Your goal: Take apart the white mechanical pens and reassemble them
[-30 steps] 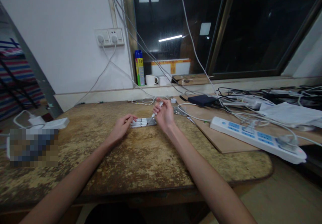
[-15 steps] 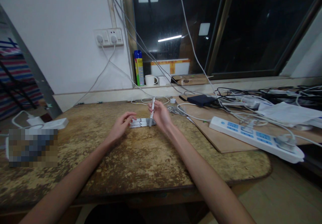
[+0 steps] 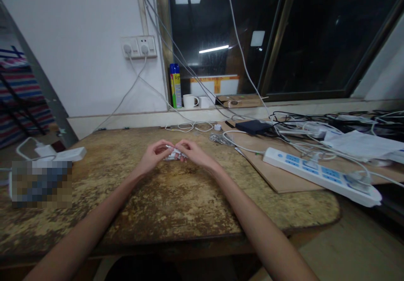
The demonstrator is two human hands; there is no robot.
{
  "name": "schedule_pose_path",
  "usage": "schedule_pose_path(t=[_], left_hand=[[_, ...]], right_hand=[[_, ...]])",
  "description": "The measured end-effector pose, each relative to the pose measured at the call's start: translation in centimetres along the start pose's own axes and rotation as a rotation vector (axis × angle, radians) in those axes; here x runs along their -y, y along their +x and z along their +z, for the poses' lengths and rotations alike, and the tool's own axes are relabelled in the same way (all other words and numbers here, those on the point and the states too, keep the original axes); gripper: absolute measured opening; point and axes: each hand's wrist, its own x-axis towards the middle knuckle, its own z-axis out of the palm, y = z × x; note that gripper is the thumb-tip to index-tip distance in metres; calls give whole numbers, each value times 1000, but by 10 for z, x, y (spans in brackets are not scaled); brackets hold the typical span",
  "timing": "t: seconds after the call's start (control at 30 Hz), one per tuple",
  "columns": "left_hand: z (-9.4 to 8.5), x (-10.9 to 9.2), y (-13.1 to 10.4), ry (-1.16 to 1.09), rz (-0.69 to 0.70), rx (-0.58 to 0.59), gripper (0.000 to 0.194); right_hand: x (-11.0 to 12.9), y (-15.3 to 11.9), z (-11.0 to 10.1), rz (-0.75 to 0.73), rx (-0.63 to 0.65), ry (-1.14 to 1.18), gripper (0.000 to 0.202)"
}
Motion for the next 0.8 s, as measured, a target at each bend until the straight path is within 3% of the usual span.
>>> schedule_pose_path(t=[0.13, 0.23, 0.37, 0.5, 0.63, 0.8], left_hand=[[-10, 12, 4, 64, -56, -161, 36], [-15, 16, 4, 86, -72, -155, 38], [-18, 10, 0, 120, -46, -92, 39], [-27, 2, -9, 204, -81, 49, 41], [-33, -6, -18, 288, -125, 277, 36], [-29, -13, -24, 355, -101, 553, 28]], right_hand=[[-6, -1, -15, 74, -135, -156, 37], [-8, -2, -27, 64, -162, -197, 36], [-9, -6, -37, 1, -63, -231, 38], [-11, -15, -42, 4, 51, -219, 35], [-13, -27, -44, 83, 230, -213, 36], [-9, -38, -40, 144, 422, -279, 38]])
